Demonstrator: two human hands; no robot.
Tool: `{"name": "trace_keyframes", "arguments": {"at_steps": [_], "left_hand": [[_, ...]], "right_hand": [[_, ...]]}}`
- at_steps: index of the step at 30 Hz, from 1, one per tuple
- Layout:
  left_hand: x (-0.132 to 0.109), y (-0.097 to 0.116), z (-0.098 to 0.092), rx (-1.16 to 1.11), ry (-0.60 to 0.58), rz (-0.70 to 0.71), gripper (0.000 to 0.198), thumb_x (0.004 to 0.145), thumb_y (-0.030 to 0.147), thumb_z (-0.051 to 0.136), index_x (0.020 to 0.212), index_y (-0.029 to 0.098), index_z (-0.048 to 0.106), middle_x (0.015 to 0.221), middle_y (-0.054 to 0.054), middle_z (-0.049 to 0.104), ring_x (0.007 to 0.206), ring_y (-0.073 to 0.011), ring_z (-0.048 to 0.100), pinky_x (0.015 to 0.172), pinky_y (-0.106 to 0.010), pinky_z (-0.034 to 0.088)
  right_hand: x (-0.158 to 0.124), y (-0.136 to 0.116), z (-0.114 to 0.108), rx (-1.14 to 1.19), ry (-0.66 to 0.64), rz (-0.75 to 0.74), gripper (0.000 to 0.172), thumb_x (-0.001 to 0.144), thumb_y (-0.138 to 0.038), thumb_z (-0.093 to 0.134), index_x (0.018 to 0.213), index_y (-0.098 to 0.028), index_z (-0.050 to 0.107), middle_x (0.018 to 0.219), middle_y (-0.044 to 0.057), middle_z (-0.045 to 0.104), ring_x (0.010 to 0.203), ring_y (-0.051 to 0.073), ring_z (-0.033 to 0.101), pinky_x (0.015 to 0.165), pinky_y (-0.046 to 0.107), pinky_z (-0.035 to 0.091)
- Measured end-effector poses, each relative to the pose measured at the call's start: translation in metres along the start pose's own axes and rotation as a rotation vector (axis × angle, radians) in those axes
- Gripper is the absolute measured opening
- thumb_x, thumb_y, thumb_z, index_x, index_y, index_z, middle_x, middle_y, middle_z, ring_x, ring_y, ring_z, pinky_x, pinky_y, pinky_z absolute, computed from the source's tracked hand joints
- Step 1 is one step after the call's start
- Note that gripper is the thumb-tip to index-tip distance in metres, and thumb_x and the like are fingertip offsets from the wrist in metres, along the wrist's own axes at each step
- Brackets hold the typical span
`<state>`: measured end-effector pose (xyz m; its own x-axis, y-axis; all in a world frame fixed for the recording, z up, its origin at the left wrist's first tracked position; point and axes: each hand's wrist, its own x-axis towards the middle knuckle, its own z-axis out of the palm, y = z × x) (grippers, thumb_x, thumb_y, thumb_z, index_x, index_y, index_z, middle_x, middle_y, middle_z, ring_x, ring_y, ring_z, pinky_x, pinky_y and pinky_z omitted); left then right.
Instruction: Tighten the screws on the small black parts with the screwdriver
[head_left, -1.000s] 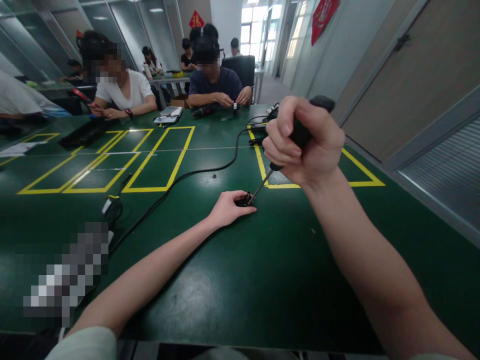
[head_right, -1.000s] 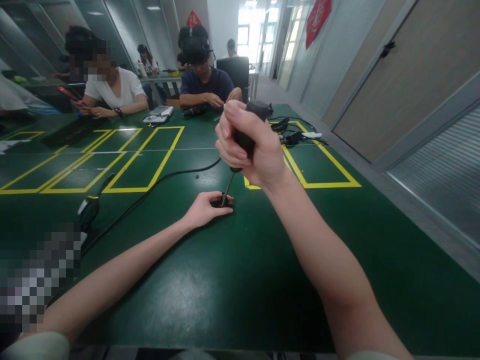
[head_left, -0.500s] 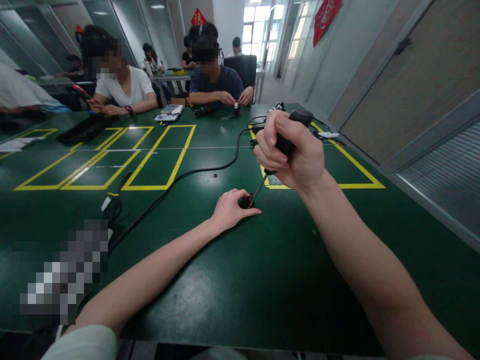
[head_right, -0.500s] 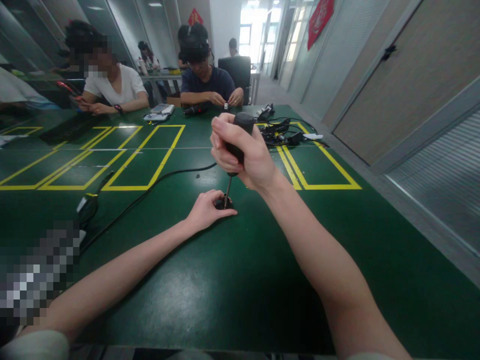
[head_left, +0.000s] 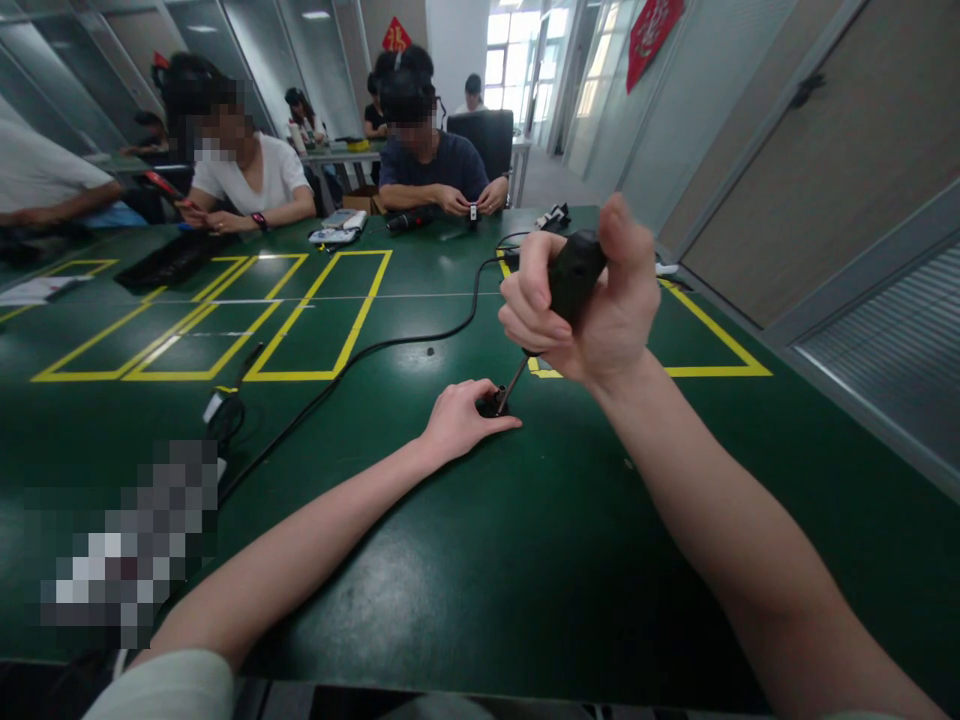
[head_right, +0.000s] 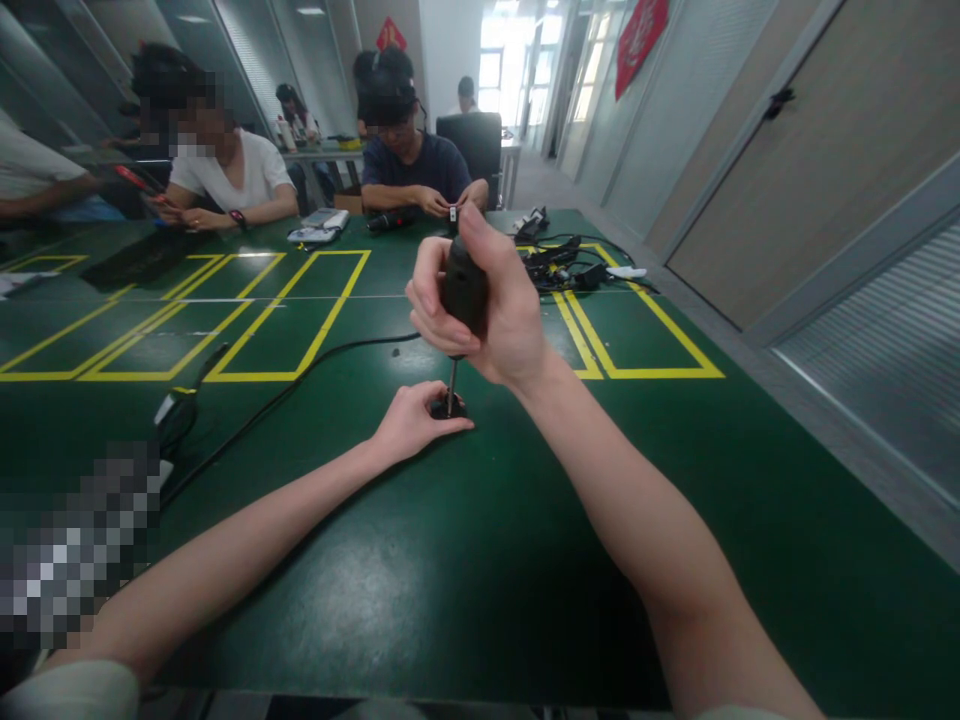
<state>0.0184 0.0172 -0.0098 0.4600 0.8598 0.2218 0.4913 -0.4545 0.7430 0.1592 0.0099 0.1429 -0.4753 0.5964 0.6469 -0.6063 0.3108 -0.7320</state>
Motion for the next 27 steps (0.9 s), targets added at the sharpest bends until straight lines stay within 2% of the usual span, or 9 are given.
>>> {"name": "trace_keyframes", "arguments": {"at_steps": [2, 6, 8, 12, 14, 16, 19, 24, 27], "left_hand": [[0.000, -0.001, 0.000, -0.015, -0.009, -0.002, 0.035, 0.076, 0.048, 0.088, 0.083, 0.019, 0.069, 0.088, -0.005, 0.076, 0.081, -0.0216, 0.069, 0.072, -0.032, 0.052], [0.000, -0.004, 0.002, -0.020, -0.002, 0.009, 0.036, 0.076, 0.049, 0.088, 0.084, 0.019, 0.069, 0.088, -0.004, 0.076, 0.081, -0.0214, 0.070, 0.073, -0.032, 0.054], [0.000, -0.005, 0.002, -0.007, 0.007, 0.017, 0.037, 0.076, 0.050, 0.088, 0.082, 0.019, 0.068, 0.088, -0.004, 0.076, 0.081, -0.0212, 0.070, 0.073, -0.032, 0.054], [0.001, -0.004, 0.002, 0.026, 0.012, 0.012, 0.038, 0.075, 0.049, 0.089, 0.078, 0.019, 0.066, 0.087, -0.004, 0.077, 0.080, -0.0213, 0.070, 0.071, -0.031, 0.053], [0.001, -0.002, 0.002, 0.021, 0.007, 0.002, 0.038, 0.075, 0.049, 0.089, 0.077, 0.019, 0.065, 0.088, -0.004, 0.077, 0.079, -0.0215, 0.070, 0.069, -0.031, 0.053], [0.000, -0.002, 0.002, 0.009, 0.009, 0.001, 0.038, 0.075, 0.049, 0.089, 0.078, 0.019, 0.066, 0.088, -0.004, 0.077, 0.079, -0.0213, 0.070, 0.069, -0.031, 0.053], [0.000, -0.001, 0.002, 0.004, 0.014, 0.005, 0.037, 0.075, 0.050, 0.088, 0.082, 0.020, 0.069, 0.085, -0.004, 0.076, 0.077, -0.0203, 0.069, 0.068, -0.030, 0.052], [-0.001, 0.000, 0.002, 0.031, 0.007, -0.009, 0.036, 0.075, 0.048, 0.089, 0.083, 0.019, 0.069, 0.084, -0.003, 0.075, 0.073, -0.0192, 0.067, 0.065, -0.029, 0.049], [-0.002, 0.000, 0.003, 0.037, 0.008, -0.004, 0.037, 0.075, 0.048, 0.089, 0.082, 0.019, 0.068, 0.086, -0.004, 0.076, 0.075, -0.0196, 0.067, 0.067, -0.029, 0.050]], "right_hand": [[-0.001, -0.001, 0.001, 0.017, -0.049, 0.019, 0.071, 0.092, -0.082, 0.040, 0.059, -0.019, 0.051, 0.040, -0.009, 0.026, 0.029, 0.003, 0.017, 0.029, 0.018, 0.015], [-0.001, -0.001, 0.005, -0.006, 0.053, 0.009, 0.068, 0.092, -0.080, 0.045, 0.059, -0.021, 0.046, 0.040, -0.009, 0.025, 0.029, 0.003, 0.015, 0.029, 0.018, 0.011], [0.001, -0.002, 0.007, -0.075, 0.171, 0.020, 0.067, 0.087, -0.082, 0.052, 0.060, -0.021, 0.043, 0.041, -0.009, 0.028, 0.031, 0.004, 0.016, 0.030, 0.020, 0.010], [0.005, 0.000, 0.016, -0.255, 0.501, 0.007, 0.072, 0.072, -0.089, 0.064, 0.062, -0.022, 0.039, 0.042, -0.009, 0.033, 0.034, 0.004, 0.017, 0.033, 0.022, 0.011], [0.007, 0.003, 0.021, -0.293, 0.632, -0.041, 0.072, 0.070, -0.088, 0.066, 0.061, -0.022, 0.040, 0.042, -0.009, 0.034, 0.034, 0.003, 0.018, 0.034, 0.022, 0.012], [0.007, 0.005, 0.024, -0.312, 0.702, -0.084, 0.070, 0.071, -0.086, 0.067, 0.060, -0.022, 0.041, 0.042, -0.008, 0.035, 0.033, 0.003, 0.022, 0.034, 0.021, 0.013], [0.006, 0.006, 0.024, -0.291, 0.665, -0.095, 0.070, 0.074, -0.085, 0.066, 0.060, -0.021, 0.042, 0.042, -0.008, 0.035, 0.032, 0.003, 0.025, 0.033, 0.019, 0.012], [0.002, 0.004, 0.014, -0.181, 0.412, -0.015, 0.068, 0.082, -0.085, 0.056, 0.063, -0.021, 0.043, 0.042, -0.009, 0.035, 0.032, 0.002, 0.018, 0.031, 0.019, 0.009], [0.000, 0.002, 0.008, -0.124, 0.311, -0.011, 0.063, 0.088, -0.077, 0.056, 0.062, -0.021, 0.042, 0.041, -0.010, 0.032, 0.032, 0.002, 0.016, 0.030, 0.018, 0.010]]}}
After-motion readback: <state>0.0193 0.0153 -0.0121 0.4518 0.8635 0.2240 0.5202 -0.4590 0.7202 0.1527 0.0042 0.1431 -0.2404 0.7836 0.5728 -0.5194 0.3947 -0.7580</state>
